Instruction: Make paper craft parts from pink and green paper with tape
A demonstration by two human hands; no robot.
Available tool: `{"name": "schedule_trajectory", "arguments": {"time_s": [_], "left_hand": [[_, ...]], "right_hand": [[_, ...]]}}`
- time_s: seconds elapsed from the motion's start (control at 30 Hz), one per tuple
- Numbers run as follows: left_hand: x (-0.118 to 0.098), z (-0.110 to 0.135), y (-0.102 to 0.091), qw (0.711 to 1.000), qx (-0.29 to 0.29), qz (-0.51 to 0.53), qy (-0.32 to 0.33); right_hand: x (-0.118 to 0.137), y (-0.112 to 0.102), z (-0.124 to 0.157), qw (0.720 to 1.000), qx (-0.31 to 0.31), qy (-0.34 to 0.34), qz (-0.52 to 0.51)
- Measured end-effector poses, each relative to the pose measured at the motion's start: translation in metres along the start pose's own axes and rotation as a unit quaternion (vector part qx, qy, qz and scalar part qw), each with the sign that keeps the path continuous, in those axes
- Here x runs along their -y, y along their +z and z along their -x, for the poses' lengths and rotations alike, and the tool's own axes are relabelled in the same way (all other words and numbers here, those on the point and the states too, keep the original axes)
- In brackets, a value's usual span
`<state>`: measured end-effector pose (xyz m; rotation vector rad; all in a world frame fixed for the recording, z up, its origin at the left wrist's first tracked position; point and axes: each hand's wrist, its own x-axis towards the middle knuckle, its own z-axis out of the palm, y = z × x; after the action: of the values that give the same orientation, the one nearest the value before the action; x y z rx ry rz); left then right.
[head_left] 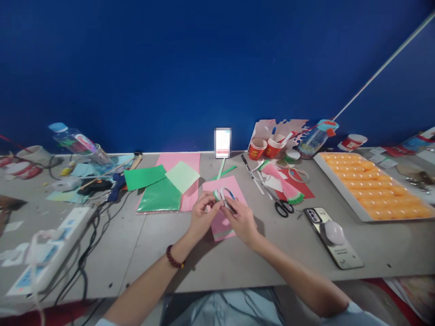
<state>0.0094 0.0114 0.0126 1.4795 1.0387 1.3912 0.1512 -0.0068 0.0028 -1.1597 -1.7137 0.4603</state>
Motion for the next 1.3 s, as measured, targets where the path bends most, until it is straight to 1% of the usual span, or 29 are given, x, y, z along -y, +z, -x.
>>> {"name": "schedule_trajectory", "arguments": {"time_s": [0.07, 0.17, 0.23, 0.3, 0.37, 0.5, 0.6, 0.8, 0.93, 1.07, 1.17, 1.3], "left_hand": [[0.001, -0.001, -0.002, 0.999, -0.013, -0.019, 0.024], [0.003, -0.003, -0.004, 0.999, -0.023, -0.013, 0.045], [0.005, -0.005, -0.005, 0.998, -0.025, -0.006, 0.051], [0.005, -0.006, -0.005, 0.998, -0.022, -0.007, 0.050], [0.005, -0.006, -0.004, 0.999, -0.016, -0.004, 0.042], [0.005, -0.008, -0.006, 1.000, -0.006, 0.021, 0.013], [0.005, -0.010, -0.007, 1.000, 0.000, 0.025, 0.004], [0.004, -0.010, -0.008, 1.000, -0.006, 0.016, 0.010], [0.002, -0.007, -0.007, 0.998, -0.026, 0.045, -0.034], [0.002, -0.008, -0.007, 0.995, -0.015, 0.071, -0.064], [0.005, -0.009, -0.007, 0.995, 0.013, 0.083, -0.046], [0.009, -0.010, -0.006, 0.994, 0.059, 0.091, -0.003]], "right_hand": [[0.004, -0.001, -0.002, 0.999, 0.020, 0.035, -0.020], [0.007, -0.001, -0.005, 0.992, 0.051, 0.092, -0.066], [0.006, 0.001, -0.005, 0.980, 0.066, 0.144, -0.124], [0.003, 0.004, -0.004, 0.961, 0.077, 0.192, -0.183], [0.001, 0.006, -0.003, 0.948, 0.092, 0.216, -0.215], [-0.001, 0.008, -0.001, 0.942, 0.117, 0.222, -0.223], [-0.002, 0.009, -0.001, 0.941, 0.107, 0.224, -0.228], [-0.005, 0.012, 0.001, 0.956, 0.100, 0.195, -0.196], [-0.004, 0.011, 0.000, 0.969, 0.078, 0.173, -0.156], [-0.001, 0.009, -0.001, 0.979, 0.052, 0.158, -0.118], [-0.001, 0.007, -0.003, 0.980, 0.049, 0.153, -0.121], [0.000, 0.004, -0.005, 0.981, 0.068, 0.144, -0.114]]}}
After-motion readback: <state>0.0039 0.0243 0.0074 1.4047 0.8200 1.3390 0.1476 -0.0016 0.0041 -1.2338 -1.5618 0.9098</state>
